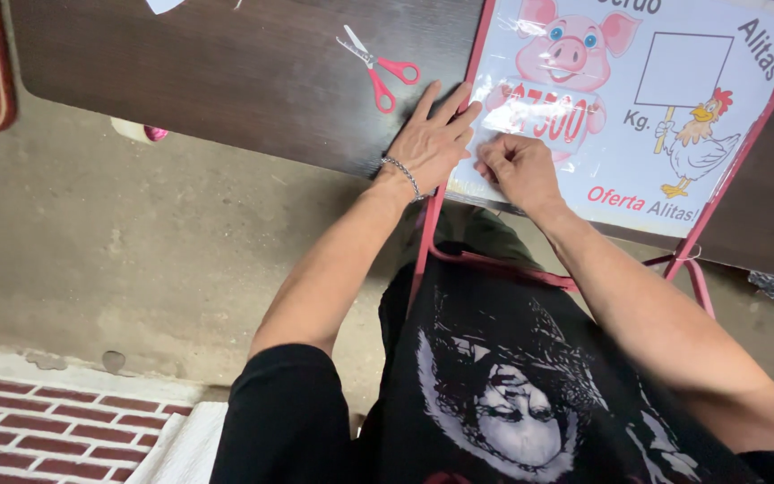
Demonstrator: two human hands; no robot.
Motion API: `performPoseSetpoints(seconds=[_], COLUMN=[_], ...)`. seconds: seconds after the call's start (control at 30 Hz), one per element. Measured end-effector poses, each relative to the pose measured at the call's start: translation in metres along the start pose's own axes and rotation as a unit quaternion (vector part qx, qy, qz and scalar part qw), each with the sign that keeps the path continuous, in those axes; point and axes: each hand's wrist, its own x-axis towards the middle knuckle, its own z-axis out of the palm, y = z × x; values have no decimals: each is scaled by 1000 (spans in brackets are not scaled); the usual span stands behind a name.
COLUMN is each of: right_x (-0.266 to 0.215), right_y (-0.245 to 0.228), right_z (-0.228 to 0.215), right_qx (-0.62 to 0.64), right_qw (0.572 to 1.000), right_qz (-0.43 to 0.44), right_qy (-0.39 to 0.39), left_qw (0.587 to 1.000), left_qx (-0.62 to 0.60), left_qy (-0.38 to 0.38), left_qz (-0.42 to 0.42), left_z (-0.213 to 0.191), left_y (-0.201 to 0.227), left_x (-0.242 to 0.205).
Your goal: Attaching a printed price sign to a metal frame using adhesive tape and smoothing it out
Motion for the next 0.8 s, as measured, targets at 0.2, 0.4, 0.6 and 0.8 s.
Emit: performPoseSetpoints(seconds=[0.2, 0.4, 0.6, 0.8], right_x=[-4, -7, -9, -15], right_y=[-3, 3, 0, 1], right_z=[-1, 4, 9, 11], right_qx=[-1, 23, -7, -15], right_qw=[1000, 1000, 999, 999], right_qz=[4, -5, -38, -41], right_qy=[4, 5, 19, 28], left_qw=[1000, 1000, 999, 999], left_qx=[-5, -16, -32, -25], left_qy=[-4, 8, 10, 15], left_qz=[-10, -10, -18, -16], left_z=[5, 9, 8, 10], left_y=[0, 2, 3, 4], left_x=[0, -1, -1, -1])
